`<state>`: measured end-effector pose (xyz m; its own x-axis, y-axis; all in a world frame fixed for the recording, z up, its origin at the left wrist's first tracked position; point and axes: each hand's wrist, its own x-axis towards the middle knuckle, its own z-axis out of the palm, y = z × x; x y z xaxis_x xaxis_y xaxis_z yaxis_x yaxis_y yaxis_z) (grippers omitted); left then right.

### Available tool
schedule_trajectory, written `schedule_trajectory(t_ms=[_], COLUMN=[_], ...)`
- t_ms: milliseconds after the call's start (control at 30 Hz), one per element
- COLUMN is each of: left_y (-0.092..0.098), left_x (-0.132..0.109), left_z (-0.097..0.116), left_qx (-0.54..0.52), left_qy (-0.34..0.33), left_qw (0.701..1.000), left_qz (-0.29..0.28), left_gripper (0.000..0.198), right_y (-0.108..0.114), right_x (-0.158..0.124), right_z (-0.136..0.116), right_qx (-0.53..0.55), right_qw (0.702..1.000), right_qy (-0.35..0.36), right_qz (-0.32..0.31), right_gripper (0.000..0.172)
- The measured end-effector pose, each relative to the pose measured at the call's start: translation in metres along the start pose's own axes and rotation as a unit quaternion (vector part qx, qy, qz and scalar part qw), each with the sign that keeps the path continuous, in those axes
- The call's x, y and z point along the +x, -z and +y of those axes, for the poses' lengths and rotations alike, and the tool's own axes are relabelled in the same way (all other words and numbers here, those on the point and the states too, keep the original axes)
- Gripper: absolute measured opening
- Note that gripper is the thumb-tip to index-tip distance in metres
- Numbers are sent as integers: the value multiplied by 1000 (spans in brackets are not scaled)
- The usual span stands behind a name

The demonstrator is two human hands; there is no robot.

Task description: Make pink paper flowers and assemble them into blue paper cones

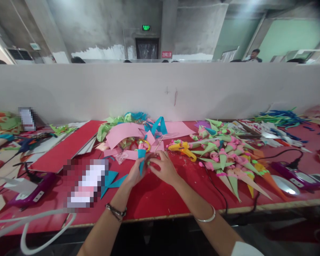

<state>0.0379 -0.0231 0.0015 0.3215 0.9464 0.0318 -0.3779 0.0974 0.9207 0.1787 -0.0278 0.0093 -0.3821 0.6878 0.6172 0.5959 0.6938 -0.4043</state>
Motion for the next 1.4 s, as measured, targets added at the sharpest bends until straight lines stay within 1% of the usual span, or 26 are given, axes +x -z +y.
schedule_trajectory(t_ms=[67,133,233,333,467,633,767,867,1067,1200,1300,1333,1400], left_y=[0,0,0,-1,-5,-10,-10,-9,-9,-7,-4,-3,0], left_x=[1,1,1,0,-2,-4,-5,-6,-5,-5,-4,-4,-3], left_z=[-1,-3,-7,-8,-2,4,3,1,-1,-2,-5,-7,-10], left_qx=[-39,-67,-106,-134,-146,-150,-133,-118,-77,-47,-9,13,59], left_qy=[-2,3,43,71,67,91,78,70,46,46,47,48,57], left_qw=[999,998,993,988,987,983,987,990,996,998,999,999,996], left_qz=[-4,-6,-2,7,24,52,51,35,-2,-12,-5,3,20], left_gripper=[41,40,35,35,36,35,34,37,44,48,47,45,39], right_y=[-1,-4,-7,-8,-7,-11,-13,-13,-14,-13,-11,-11,-10], right_x=[0,0,0,0,-1,-1,-1,-1,-2,0,2,3,4], right_z=[0,2,7,8,8,10,10,9,8,4,4,5,9], right_qx=[-10,-2,37,69,92,108,117,113,128,179,216,230,252], right_qw=[1000,1000,998,997,996,994,993,993,991,982,972,967,952], right_qy=[9,0,-27,-24,-4,4,-6,-19,-27,-50,-82,-100,-147], right_qz=[1,20,39,22,3,-16,-27,-22,-9,16,36,50,95], right_gripper=[20,15,9,8,11,8,8,6,10,7,6,6,7])
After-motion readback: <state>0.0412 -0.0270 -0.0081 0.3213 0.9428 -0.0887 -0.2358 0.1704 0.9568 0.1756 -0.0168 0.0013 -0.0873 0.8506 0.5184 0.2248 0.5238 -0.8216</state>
